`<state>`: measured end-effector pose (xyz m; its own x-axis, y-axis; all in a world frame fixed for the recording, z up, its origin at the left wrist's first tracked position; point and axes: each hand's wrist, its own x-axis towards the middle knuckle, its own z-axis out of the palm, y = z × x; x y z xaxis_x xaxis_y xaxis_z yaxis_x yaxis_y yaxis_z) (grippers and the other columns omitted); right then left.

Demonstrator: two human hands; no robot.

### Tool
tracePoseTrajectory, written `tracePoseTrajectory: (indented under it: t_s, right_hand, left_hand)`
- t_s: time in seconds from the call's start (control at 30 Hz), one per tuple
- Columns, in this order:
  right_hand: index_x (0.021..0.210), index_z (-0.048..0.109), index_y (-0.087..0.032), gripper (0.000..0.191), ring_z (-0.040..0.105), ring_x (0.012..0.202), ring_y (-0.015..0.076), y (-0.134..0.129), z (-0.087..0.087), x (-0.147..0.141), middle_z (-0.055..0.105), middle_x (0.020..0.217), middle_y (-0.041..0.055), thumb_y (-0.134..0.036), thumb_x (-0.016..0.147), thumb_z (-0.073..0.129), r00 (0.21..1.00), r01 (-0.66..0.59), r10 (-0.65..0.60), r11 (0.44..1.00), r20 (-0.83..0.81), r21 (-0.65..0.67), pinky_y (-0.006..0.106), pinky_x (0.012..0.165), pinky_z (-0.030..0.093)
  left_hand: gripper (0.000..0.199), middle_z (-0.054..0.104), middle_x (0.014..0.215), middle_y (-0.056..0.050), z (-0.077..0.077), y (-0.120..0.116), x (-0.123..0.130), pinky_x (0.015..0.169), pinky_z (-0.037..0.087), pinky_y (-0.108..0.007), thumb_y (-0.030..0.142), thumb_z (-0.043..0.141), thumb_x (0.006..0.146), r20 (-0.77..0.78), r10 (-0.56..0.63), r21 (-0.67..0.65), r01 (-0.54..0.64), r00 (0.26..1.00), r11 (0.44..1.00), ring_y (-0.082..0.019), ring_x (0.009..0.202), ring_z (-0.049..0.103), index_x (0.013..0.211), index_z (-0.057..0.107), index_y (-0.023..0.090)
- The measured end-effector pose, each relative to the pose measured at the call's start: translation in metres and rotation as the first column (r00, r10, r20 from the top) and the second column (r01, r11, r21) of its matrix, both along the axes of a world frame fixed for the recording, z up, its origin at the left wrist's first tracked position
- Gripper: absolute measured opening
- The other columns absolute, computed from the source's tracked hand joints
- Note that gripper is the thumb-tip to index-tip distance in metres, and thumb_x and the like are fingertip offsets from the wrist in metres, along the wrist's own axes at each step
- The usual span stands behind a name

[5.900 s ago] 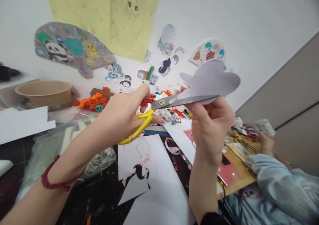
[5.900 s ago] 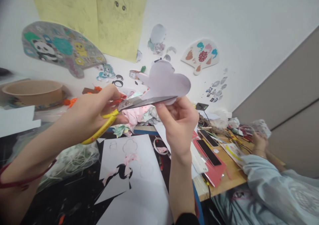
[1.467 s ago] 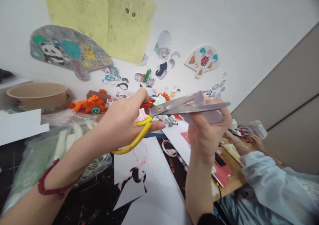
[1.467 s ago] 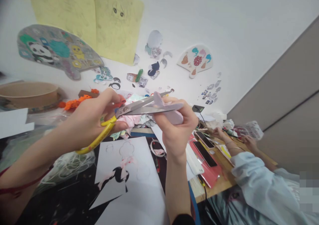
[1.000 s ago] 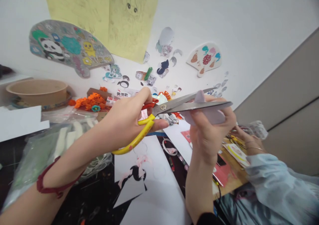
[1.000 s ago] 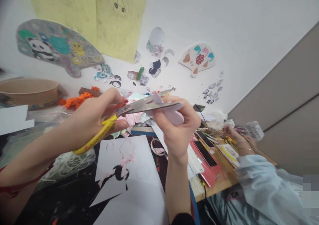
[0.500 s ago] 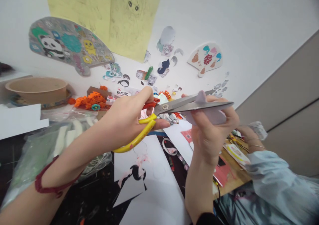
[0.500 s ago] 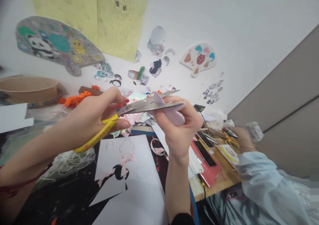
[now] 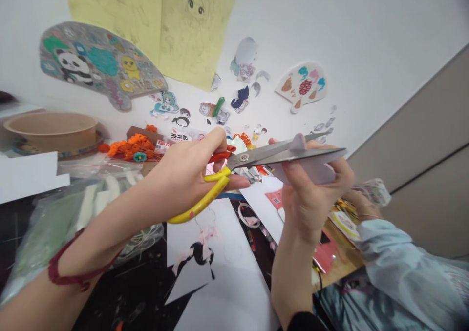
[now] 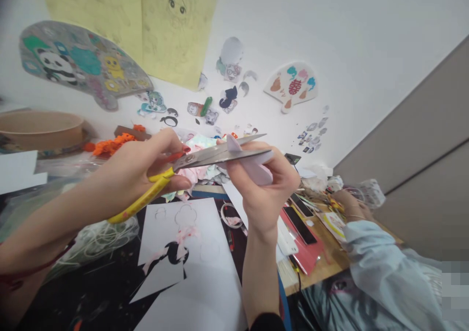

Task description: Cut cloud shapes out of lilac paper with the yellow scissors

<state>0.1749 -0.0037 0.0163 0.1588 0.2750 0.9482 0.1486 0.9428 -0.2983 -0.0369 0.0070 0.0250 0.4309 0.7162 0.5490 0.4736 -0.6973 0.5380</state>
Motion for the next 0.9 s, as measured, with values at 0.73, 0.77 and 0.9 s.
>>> tracePoseTrajectory:
  t_s: [0.73,0.77,0.9]
  right_hand:
    - [0.084,0.073,-0.026,0.019,0.067,0.075,0.0148,0.0015,0.0003,0.0062,0.071,0.083,-0.0052,-0.016,0.072,0.084,0.999,0.045,-0.046,0.998,0.018,0.04,0.036,0.069,0.063]
    - [0.083,0.073,-0.026,0.018,0.067,0.075,0.015,0.0016,-0.0001,0.0064,0.071,0.083,-0.005,-0.017,0.073,0.084,0.998,0.06,-0.061,0.997,0.019,0.042,0.037,0.069,0.063]
    - [0.085,0.071,-0.027,0.018,0.067,0.076,0.0155,0.0014,-0.0007,0.007,0.07,0.083,-0.0046,-0.018,0.075,0.082,0.994,0.095,-0.096,0.995,0.051,0.029,0.039,0.07,0.065]
  left_hand:
    - [0.046,0.059,0.07,-0.001,-0.0006,0.0016,0.0002,0.056,0.03,-0.03,0.063,0.062,0.081,-0.045,0.001,-0.012,-0.002,0.999,1.0,-0.017,0.059,0.049,0.09,0.042,0.023]
    - [0.046,0.059,0.069,0.0,-0.0003,0.002,0.0004,0.056,0.03,-0.03,0.063,0.062,0.081,-0.042,0.0,-0.011,0.0,0.999,1.0,-0.016,0.058,0.048,0.09,0.042,0.023]
    - [0.047,0.056,0.066,0.001,-0.0001,0.0029,0.0013,0.054,0.028,-0.03,0.064,0.062,0.081,-0.047,-0.013,-0.001,0.013,0.999,1.0,-0.016,0.056,0.046,0.088,0.04,0.023]
